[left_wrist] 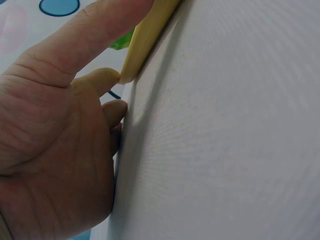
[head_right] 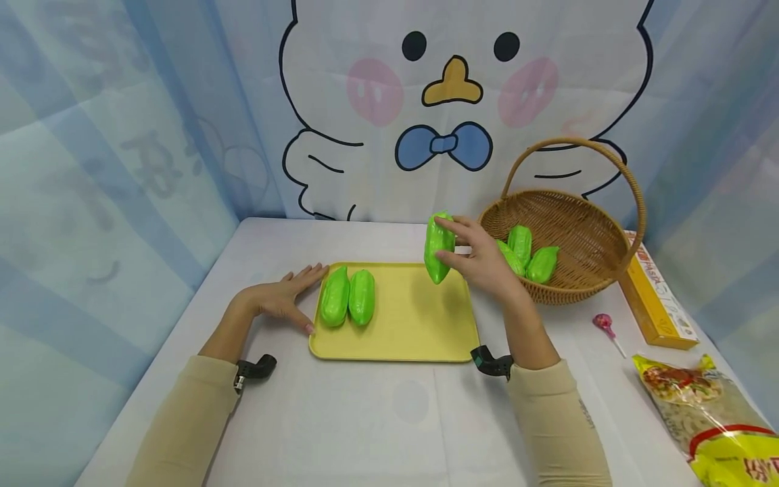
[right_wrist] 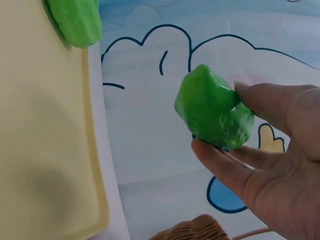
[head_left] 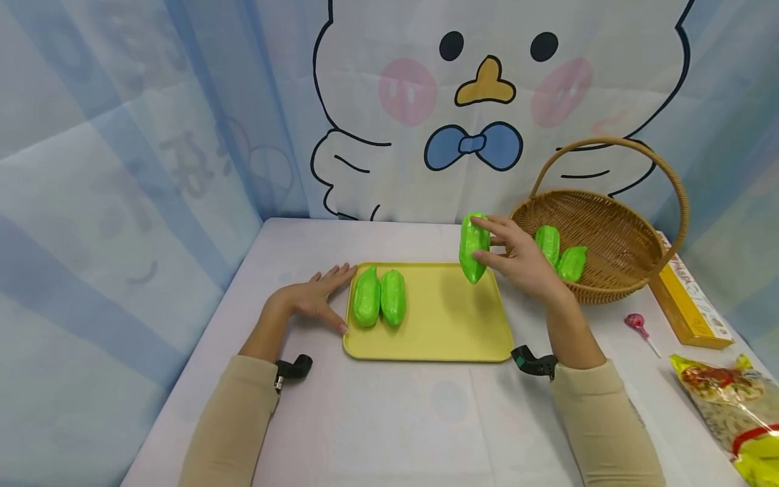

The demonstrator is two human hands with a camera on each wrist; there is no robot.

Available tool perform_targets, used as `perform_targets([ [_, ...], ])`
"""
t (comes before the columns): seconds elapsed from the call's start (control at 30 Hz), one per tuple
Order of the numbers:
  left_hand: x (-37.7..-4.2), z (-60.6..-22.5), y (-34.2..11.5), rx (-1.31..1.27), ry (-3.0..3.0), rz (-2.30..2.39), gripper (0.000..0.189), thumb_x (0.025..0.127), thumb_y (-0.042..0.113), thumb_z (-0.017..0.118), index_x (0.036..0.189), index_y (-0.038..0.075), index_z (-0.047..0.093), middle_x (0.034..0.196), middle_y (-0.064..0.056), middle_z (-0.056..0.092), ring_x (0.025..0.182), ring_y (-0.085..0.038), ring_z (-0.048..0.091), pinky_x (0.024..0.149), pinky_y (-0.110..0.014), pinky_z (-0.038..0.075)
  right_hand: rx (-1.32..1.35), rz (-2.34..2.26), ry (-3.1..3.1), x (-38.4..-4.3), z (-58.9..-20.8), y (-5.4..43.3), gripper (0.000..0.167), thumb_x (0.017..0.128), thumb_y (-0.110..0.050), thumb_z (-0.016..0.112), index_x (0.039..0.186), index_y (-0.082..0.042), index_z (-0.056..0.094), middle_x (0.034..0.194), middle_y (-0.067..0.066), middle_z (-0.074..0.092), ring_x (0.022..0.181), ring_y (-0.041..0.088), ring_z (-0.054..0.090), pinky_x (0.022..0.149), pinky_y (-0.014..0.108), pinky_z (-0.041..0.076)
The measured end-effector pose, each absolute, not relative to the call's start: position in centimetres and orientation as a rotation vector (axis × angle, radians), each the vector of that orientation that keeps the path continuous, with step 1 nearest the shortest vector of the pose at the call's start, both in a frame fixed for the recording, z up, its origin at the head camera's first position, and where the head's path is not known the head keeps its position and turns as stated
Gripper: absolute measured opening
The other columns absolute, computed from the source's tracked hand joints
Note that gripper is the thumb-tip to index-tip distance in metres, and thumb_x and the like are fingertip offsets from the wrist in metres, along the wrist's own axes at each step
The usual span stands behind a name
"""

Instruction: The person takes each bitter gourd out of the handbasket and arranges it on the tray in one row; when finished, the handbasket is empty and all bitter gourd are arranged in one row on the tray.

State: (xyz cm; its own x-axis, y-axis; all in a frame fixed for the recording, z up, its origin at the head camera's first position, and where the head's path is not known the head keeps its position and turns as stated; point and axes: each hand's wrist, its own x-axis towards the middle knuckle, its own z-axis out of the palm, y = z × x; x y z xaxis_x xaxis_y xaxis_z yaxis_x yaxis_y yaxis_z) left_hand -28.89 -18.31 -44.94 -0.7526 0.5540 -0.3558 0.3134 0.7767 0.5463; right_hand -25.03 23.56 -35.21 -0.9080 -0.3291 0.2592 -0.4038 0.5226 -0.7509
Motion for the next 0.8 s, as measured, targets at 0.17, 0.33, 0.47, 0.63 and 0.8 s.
perform_targets([
  [0.17,-28.8,-44.8,-18.4,0.642,2.459,0.629,0.14,0.069,0.059,0.091,0.169,0.027,-0.001,0.177,-0.003,-0.009,0.163,-0.027,-0.012,0.131,-0.055,-0.007,0.697,1.367,-2.707,-25.5,-36.3,22.4,0.06,0.1,-0.013,0.07,0.157,-0.014,0.049,0.162,0.014,0.041,0.129,0.044,0.057,0.091,0.038,0.057],
  [0.33,-28.7,-44.8,-18.4,0.645,2.455,0.636,0.14,0.069,0.059,0.091,0.169,0.026,-0.001,0.177,-0.004,-0.009,0.163,-0.027,-0.012,0.131,-0.055,-0.007,0.702,1.397,-2.755,-25.7,-37.4,21.3,0.059,0.102,-0.018,0.069,0.157,-0.017,0.049,0.161,0.013,0.043,0.131,0.044,0.055,0.098,0.055,0.056],
  [0.47,-28.6,-44.7,-18.4,0.649,2.452,0.645,0.14,0.069,0.058,0.091,0.169,0.026,-0.001,0.177,-0.004,-0.009,0.163,-0.027,-0.012,0.131,-0.054,-0.008,0.723,1.445,-2.777,-25.8,-38.3,20.5,0.058,0.101,-0.018,0.069,0.156,-0.016,0.049,0.161,0.014,0.043,0.134,0.044,0.053,0.106,0.06,0.051],
  [0.63,-28.8,-44.7,-18.4,0.657,2.449,0.645,0.14,0.069,0.058,0.091,0.169,0.025,-0.001,0.177,-0.004,-0.009,0.163,-0.028,-0.012,0.131,-0.055,-0.008,0.761,1.469,-2.784,-26.0,-39.1,19.8,0.058,0.1,-0.016,0.071,0.155,-0.013,0.051,0.159,0.015,0.046,0.134,0.042,0.055,0.111,0.062,0.047],
  [0.8,-28.9,-44.8,-18.3,0.657,2.45,0.641,0.14,0.069,0.059,0.091,0.169,0.026,-0.001,0.177,-0.004,-0.009,0.163,-0.027,-0.012,0.131,-0.055,-0.008,0.722,1.494,-2.864,-25.9,-39.5,19.4,0.06,0.1,-0.021,0.071,0.156,-0.019,0.049,0.161,0.012,0.044,0.134,0.044,0.055,0.105,0.059,0.053],
])
